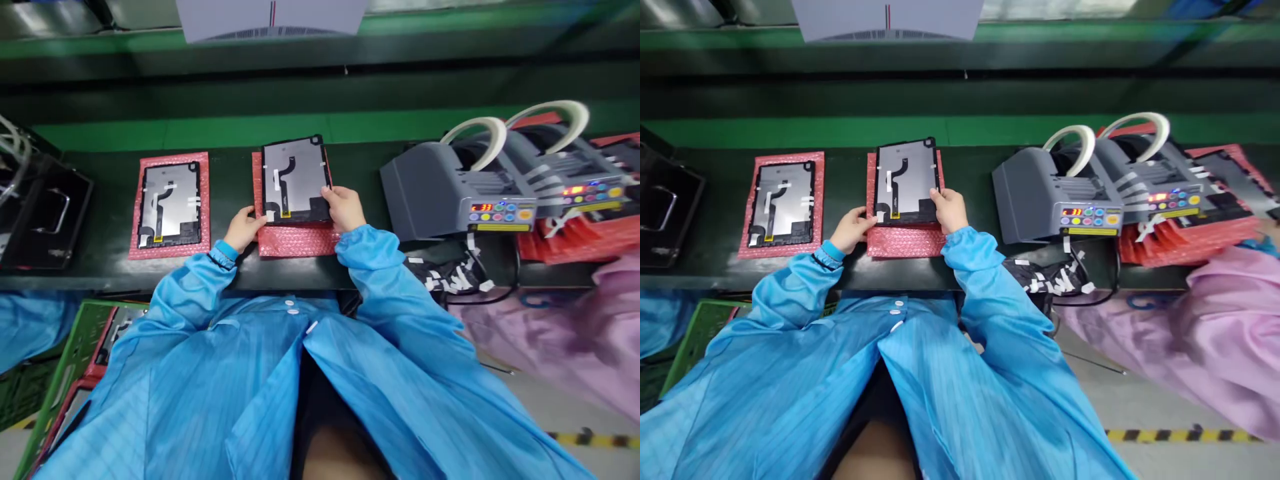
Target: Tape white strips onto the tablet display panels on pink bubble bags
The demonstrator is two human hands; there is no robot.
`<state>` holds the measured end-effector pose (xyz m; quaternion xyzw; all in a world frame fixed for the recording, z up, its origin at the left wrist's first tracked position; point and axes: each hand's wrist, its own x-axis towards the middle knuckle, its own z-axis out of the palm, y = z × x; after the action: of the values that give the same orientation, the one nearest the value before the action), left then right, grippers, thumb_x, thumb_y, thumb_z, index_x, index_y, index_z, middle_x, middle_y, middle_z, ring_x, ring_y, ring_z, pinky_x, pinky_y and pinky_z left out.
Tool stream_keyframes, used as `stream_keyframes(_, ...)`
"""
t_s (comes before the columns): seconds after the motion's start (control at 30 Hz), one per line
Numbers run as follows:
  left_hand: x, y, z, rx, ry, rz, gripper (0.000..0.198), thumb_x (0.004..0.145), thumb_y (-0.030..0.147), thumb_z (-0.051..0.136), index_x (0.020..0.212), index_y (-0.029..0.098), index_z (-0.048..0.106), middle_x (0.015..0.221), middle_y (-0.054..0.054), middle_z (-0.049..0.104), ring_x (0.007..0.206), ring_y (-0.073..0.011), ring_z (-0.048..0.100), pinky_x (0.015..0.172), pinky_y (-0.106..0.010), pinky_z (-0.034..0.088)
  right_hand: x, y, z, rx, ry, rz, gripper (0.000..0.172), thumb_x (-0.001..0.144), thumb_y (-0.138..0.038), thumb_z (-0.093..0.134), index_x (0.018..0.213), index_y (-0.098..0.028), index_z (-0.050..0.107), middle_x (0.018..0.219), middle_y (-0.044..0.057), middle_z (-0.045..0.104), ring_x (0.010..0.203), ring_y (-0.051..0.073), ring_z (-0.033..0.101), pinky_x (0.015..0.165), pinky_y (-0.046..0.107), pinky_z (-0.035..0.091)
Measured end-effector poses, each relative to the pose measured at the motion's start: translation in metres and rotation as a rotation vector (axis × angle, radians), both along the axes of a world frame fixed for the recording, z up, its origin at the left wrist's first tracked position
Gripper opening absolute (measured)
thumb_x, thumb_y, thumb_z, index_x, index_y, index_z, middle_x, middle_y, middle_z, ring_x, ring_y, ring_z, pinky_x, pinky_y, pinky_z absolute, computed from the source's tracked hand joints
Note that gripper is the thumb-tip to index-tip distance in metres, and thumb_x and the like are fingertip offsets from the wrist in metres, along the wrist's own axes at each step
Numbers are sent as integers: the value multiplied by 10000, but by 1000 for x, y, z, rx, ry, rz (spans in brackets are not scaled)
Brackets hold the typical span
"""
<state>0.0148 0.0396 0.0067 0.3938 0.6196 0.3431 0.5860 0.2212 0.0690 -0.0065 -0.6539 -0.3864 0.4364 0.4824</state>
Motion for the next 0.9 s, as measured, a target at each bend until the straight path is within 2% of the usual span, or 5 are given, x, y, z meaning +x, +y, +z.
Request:
stream_keyframes(0.1, -11, -16, 5, -20, 74, -13, 587, 860, 56, 667, 1380, 78, 394, 547, 121, 513, 502, -76, 534, 496, -161, 453, 2, -19, 6, 26, -38, 18, 289, 785, -348, 675, 620, -169, 519, 542, -58, 458, 532, 72, 400, 547, 218, 345)
stream_keyframes(0.27, -16, -25, -5, 68, 129, -54, 545, 858, 44, 621, 1353, 95, 397, 561, 122, 531, 515, -76, 533, 561, -181, 465, -2, -49, 2, -117, -16, 21, 219, 824, -267, 579, 637, -168, 524, 576, -35, 513, 554, 98, 459, 604, 240, 403)
stream_keyframes(0.57, -22, -32, -2, 225, 415, -223, 500, 762, 32, 655, 1214, 155, 483, 570, 115, 518, 531, -115, 554, 627, -220, 445, 10, -77, 18, -197, -1052, 132, 227, 898, -308, 547, 828, -122, 658, 975, 214, 697, 899, 287, 656, 809, 377, 464)
stream_keyframes(0.8, -36, -16, 15, 351, 811, -501, 320, 758, 221, 704, 1061, 199, 604, 625, 30, 605, 651, -222, 652, 663, -296, 481, 103, -129, 8, 51, -250, -671, 382, 905, -533, 466, 690, -218, 463, 537, -42, 460, 456, 97, 438, 465, 217, 373)
stream_keyframes(0.9, -33, 7, 25, 555, 954, -554, 142, 779, 300, 667, 892, 216, 652, 698, -37, 654, 764, -273, 663, 755, -353, 496, 127, -132, 7, 79, -69, -782, 437, 870, -616, 488, 705, -211, 469, 596, -24, 505, 475, 83, 461, 448, 206, 371)
